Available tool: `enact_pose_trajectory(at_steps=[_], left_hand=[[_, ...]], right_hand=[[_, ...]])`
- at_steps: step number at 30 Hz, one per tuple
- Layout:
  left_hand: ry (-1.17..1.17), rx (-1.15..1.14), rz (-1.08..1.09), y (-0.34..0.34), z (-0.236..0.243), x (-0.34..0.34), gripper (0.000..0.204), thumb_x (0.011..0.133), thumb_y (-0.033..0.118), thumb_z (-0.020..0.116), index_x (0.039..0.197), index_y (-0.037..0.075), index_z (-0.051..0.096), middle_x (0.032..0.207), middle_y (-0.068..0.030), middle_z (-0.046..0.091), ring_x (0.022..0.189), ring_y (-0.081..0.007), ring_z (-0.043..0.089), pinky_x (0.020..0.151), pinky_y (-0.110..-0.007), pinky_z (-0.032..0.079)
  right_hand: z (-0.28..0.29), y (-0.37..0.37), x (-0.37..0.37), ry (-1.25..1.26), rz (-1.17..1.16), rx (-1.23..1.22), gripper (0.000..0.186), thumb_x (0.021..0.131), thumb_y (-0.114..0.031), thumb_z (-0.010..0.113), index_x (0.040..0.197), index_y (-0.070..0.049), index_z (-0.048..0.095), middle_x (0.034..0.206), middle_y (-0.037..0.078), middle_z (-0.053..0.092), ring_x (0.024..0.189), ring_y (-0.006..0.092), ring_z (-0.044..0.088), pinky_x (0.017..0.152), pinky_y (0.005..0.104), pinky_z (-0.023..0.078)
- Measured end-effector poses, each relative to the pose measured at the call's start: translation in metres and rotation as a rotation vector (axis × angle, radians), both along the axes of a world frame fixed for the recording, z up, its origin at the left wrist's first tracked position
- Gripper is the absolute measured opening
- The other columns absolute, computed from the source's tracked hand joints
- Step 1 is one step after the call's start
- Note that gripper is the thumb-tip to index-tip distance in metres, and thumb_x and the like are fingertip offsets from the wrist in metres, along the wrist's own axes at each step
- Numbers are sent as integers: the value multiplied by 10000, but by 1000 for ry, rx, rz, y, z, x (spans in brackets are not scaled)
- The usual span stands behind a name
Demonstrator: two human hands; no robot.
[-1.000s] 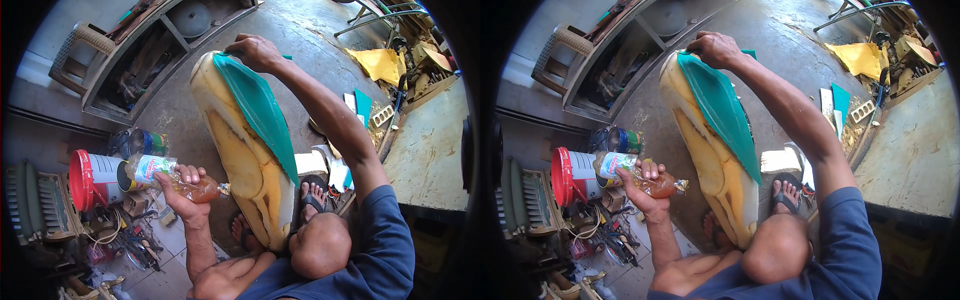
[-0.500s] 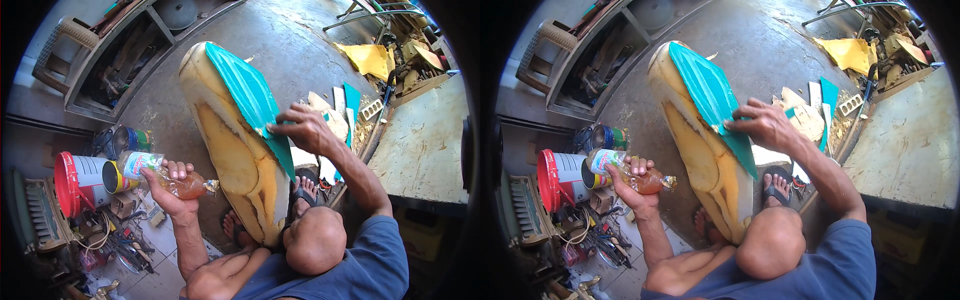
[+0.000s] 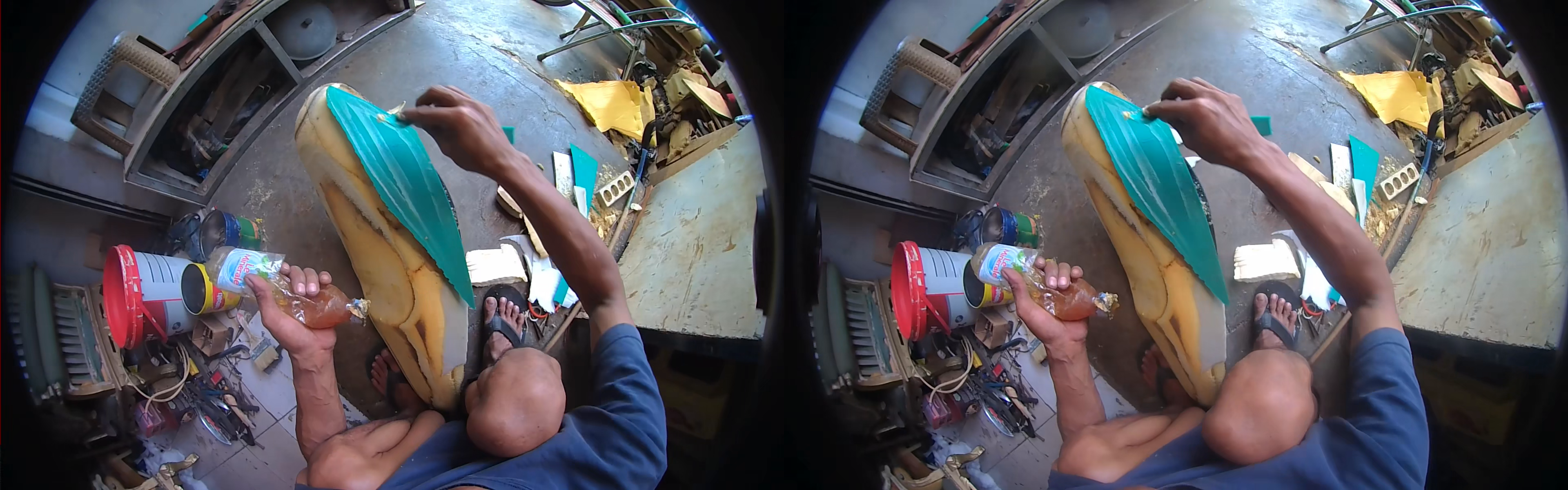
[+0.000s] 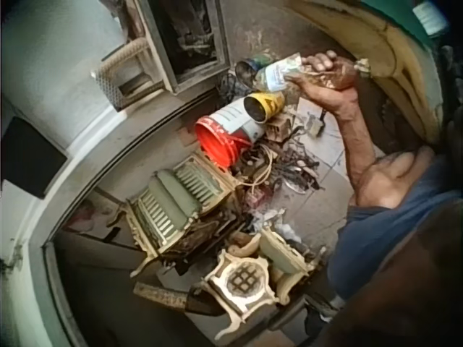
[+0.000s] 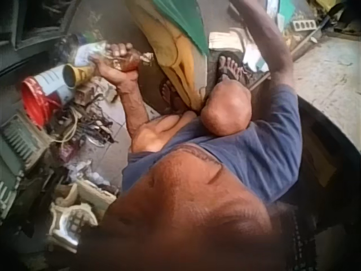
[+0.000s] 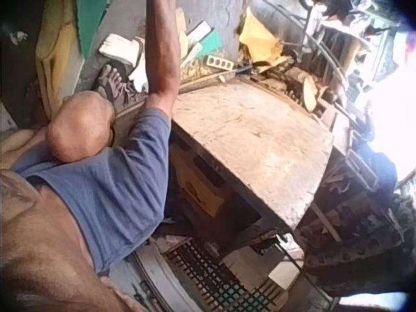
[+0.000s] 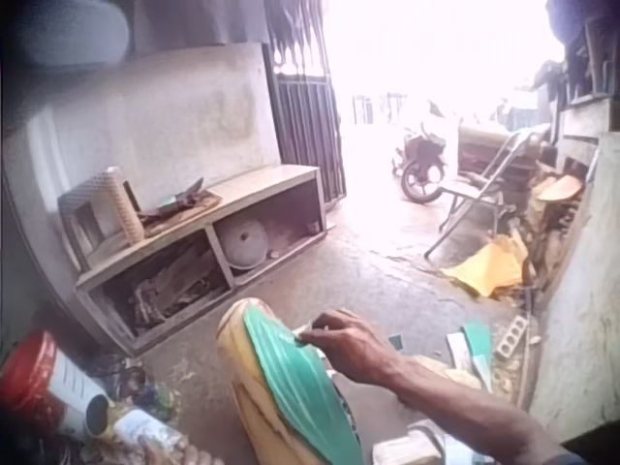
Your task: The person applies white foam padding to a yellow foam seat cushion, cutting pieces to size with scissors and securing them with adhesive applied from a plastic bottle.
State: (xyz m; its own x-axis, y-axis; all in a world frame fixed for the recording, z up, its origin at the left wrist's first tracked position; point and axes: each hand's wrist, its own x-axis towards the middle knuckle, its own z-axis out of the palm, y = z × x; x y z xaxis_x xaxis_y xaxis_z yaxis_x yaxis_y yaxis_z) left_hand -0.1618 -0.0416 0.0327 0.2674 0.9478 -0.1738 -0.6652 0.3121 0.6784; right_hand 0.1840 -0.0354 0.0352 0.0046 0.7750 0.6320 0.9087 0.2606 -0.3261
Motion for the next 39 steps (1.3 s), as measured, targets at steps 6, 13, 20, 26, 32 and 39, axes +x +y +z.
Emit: enact_pose_trajectory(at_steps=[6, 13, 20, 26, 32, 39], left_hand=[[-1, -10, 58, -4, 0, -2, 555, 1015, 639, 493, 988, 85, 528, 665, 4, 455, 638, -143, 474, 755, -373, 467], [-15, -26, 4, 2, -10, 7, 532, 1007, 617, 535, 992, 85, 522, 693, 3, 446, 654, -136, 461, 759, -351, 449], [-33, 0, 32, 5, -9, 19, 537, 1004, 617, 539, 1004, 80, 524, 674, 5, 439, 649, -135, 458, 760, -354, 444], [-49, 59, 165, 5, 5, 18, 570, 1009, 652, 490, 983, 83, 519, 646, 22, 426, 620, -125, 436, 729, -355, 439], [-52, 147, 165, -1, 21, 17, 571, 1011, 654, 480, 959, 86, 515, 645, 23, 424, 617, -124, 443, 731, -353, 444], [189, 339, 280, -5, 0, 17, 554, 1023, 634, 473, 1013, 82, 520, 673, 24, 428, 651, -122, 462, 742, -365, 455]], right_hand=[[-29, 34, 32, -47, 62, -168, 221, 934, -191, 663, 1118, -214, 783, 1063, 53, 692, 1025, 278, 658, 836, 404, 551], [-37, -112, -11, -87, -4, -176, 408, 726, 14, 701, 1088, -159, 778, 983, 14, 671, 865, 220, 600, 625, 342, 536], [-15, -195, -44, -32, 141, -487, 448, 681, 3, 689, 1095, -144, 776, 968, 14, 671, 849, 235, 613, 631, 358, 533], [20, -148, -119, 1245, 189, -1049, 335, 1004, -184, 646, 1259, 32, 673, 877, 76, 683, 619, 126, 653, 523, 282, 501], [7, -104, -152, 1537, 256, -1236, 407, 1028, -250, 610, 1355, -9, 625, 664, 53, 657, 516, 100, 615, 465, 252, 477], [29, -102, -122, 1496, 336, -964, 343, 1015, -233, 636, 1293, -38, 676, 776, 48, 672, 577, 87, 629, 462, 249, 482]])
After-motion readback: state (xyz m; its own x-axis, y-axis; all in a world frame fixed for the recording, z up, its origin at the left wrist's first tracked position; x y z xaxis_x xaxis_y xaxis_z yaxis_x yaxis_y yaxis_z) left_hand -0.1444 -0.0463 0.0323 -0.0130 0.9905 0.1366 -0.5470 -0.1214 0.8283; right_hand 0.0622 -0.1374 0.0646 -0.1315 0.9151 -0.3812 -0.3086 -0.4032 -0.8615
